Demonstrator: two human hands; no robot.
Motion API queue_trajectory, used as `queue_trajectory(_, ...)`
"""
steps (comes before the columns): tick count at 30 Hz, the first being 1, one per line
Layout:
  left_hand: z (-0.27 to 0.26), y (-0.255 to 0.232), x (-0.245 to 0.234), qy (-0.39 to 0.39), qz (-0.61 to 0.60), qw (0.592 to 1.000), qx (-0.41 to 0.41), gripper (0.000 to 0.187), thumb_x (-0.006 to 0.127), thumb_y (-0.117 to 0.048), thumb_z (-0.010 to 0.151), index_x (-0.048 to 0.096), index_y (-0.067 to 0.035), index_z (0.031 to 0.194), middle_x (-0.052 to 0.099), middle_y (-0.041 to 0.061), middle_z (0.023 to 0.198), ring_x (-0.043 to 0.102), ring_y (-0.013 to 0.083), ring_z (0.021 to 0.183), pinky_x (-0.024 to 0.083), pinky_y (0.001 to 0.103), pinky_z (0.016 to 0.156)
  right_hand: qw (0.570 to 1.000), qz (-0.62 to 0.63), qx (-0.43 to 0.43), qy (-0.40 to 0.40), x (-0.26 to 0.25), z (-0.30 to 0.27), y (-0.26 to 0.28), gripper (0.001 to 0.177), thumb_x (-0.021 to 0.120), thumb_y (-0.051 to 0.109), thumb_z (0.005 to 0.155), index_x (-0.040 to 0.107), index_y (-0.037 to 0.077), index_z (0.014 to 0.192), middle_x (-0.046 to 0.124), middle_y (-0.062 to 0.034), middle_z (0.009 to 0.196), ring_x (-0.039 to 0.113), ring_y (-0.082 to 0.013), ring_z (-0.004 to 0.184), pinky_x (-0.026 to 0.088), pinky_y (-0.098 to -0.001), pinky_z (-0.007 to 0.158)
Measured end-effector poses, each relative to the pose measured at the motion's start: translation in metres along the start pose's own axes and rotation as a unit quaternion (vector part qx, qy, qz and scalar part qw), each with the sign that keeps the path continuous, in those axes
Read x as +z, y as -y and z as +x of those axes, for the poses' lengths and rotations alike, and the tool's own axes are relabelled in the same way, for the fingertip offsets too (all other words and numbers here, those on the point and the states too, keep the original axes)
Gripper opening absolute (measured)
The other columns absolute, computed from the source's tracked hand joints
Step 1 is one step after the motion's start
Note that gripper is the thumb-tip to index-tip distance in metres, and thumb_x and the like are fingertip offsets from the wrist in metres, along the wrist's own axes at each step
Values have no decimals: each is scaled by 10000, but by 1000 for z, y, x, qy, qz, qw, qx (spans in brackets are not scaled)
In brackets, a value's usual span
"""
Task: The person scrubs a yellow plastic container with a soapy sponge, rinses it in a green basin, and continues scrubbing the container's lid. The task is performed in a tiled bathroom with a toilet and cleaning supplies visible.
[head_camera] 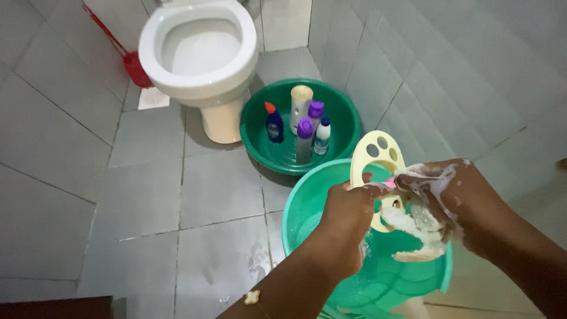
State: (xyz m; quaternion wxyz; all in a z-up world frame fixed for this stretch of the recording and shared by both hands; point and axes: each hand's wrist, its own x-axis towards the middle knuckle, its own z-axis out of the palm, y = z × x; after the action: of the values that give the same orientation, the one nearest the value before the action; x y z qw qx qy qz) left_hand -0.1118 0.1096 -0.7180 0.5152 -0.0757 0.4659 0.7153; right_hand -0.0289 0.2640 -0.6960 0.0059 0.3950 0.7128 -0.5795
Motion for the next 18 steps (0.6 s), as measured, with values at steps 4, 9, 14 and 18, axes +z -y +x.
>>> queue_trajectory(4, -43, -31, 34, 31, -22, 998, 56, 462, 585, -56, 839, 616, -165, 1287, 676, 39, 1094, 593, 168, 964, 496, 311, 840, 1000, 2, 14, 4, -16, -47, 68, 315, 597, 167, 991, 680, -80, 1169, 770, -216, 1017, 761, -286, 835, 636, -460, 698)
queue_trajectory(9, -95, -79, 76, 96, -39, 988, 111, 374, 576, -10, 808, 630, -37, 1177, 651, 46, 1013, 580, 190, 880, 497, 337, 769, 996, 17, -82, 28, -60, -93, 135, 368, 569, 161, 935, 695, -36, 1219, 768, -115, 1086, 751, -239, 899, 625, -411, 746)
queue_trajectory(14, -144, -131, 133, 132, -111, 974, 145, 368, 540, 10, 789, 619, -50, 1142, 660, 66, 980, 651, 217, 892, 579, 368, 798, 949, -218, -227, 13, -112, -128, 199, 370, 589, 69, 930, 669, 2, 1285, 787, -142, 1066, 757, -231, 863, 622, -369, 739)
queue_trajectory(18, -193, -178, 176, 150, -110, 970, 157, 359, 567, 9, 820, 590, -29, 1177, 654, 92, 1026, 671, 236, 905, 593, 393, 809, 807, -525, -267, -42, -129, -187, 277, 621, 728, -6, 802, 629, 163, 1392, 786, 24, 1070, 726, -105, 881, 612, -263, 807)
